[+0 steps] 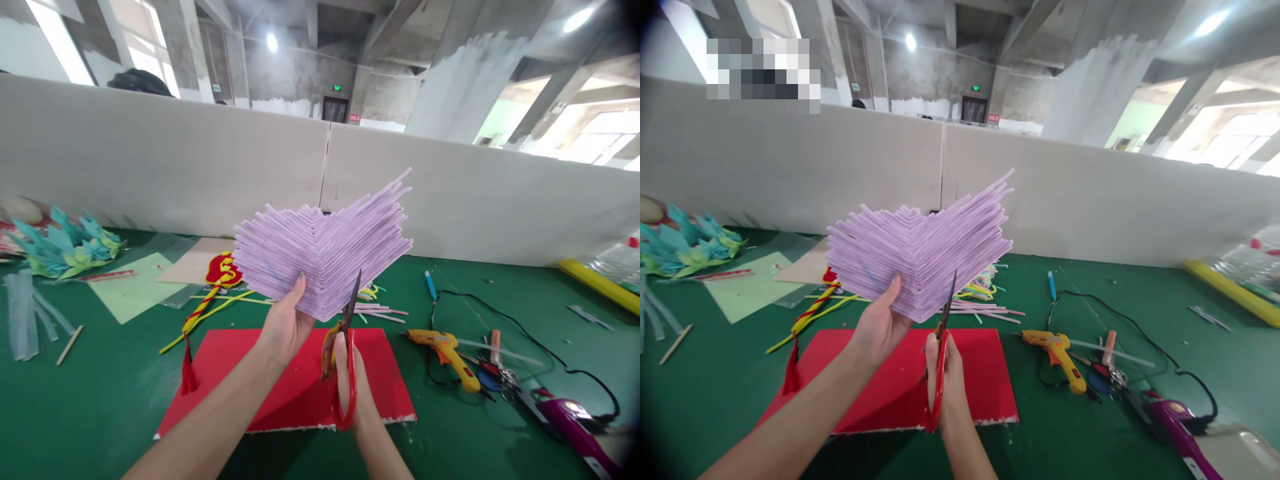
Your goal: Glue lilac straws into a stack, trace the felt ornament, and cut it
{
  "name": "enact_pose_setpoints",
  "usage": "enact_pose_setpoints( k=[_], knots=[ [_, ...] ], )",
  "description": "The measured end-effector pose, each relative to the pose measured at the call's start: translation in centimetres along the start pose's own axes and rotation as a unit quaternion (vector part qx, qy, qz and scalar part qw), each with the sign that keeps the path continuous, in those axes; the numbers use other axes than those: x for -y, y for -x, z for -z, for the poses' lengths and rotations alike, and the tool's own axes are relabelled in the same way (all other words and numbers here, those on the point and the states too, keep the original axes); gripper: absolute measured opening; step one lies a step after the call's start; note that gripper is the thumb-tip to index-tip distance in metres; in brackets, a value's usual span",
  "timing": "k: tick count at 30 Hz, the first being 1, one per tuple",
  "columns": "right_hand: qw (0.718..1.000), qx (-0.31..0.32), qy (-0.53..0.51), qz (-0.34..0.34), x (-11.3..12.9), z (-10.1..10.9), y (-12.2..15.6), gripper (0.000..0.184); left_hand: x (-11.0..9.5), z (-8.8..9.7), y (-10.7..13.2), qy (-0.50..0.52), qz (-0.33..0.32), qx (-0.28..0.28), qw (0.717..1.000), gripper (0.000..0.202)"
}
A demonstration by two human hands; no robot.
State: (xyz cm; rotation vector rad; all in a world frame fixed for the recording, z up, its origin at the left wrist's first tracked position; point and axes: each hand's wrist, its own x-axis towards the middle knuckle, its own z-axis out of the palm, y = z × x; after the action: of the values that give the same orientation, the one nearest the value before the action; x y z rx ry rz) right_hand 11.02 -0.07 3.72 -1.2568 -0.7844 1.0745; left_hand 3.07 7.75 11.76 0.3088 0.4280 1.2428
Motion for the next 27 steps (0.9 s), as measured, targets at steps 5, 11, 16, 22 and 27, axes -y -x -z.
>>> enact_pose_setpoints(
  k=[5,11,16,22,27],
  knots=[
    [1.000,-0.017,-0.014,-0.019,0.34,-0.13,0.22,0.053,0.19,0.15,-0.01,-0.003,0.000,-0.005,1.000,0.040],
    [0.999,-0.036,-0.014,-0.023,0.51,-0.23,0.44,0.053,0.43,-0.32,0.32,0.004,-0.001,-0.013,1.000,0.036],
    [0.999,-0.043,0.014,-0.003,0.45,0.00,0.58,0.052,0.53,-0.54,0.61,0.007,-0.005,-0.023,1.000,0.037],
    [0.999,-0.038,0.015,0.007,0.50,0.01,0.67,0.053,0.67,-0.49,0.64,0.014,0.000,-0.029,0.999,0.040],
    [0.998,-0.045,0.040,0.009,1.00,0.03,0.77,0.050,0.67,-0.49,0.57,0.027,0.002,-0.025,0.999,0.035]
  ],
)
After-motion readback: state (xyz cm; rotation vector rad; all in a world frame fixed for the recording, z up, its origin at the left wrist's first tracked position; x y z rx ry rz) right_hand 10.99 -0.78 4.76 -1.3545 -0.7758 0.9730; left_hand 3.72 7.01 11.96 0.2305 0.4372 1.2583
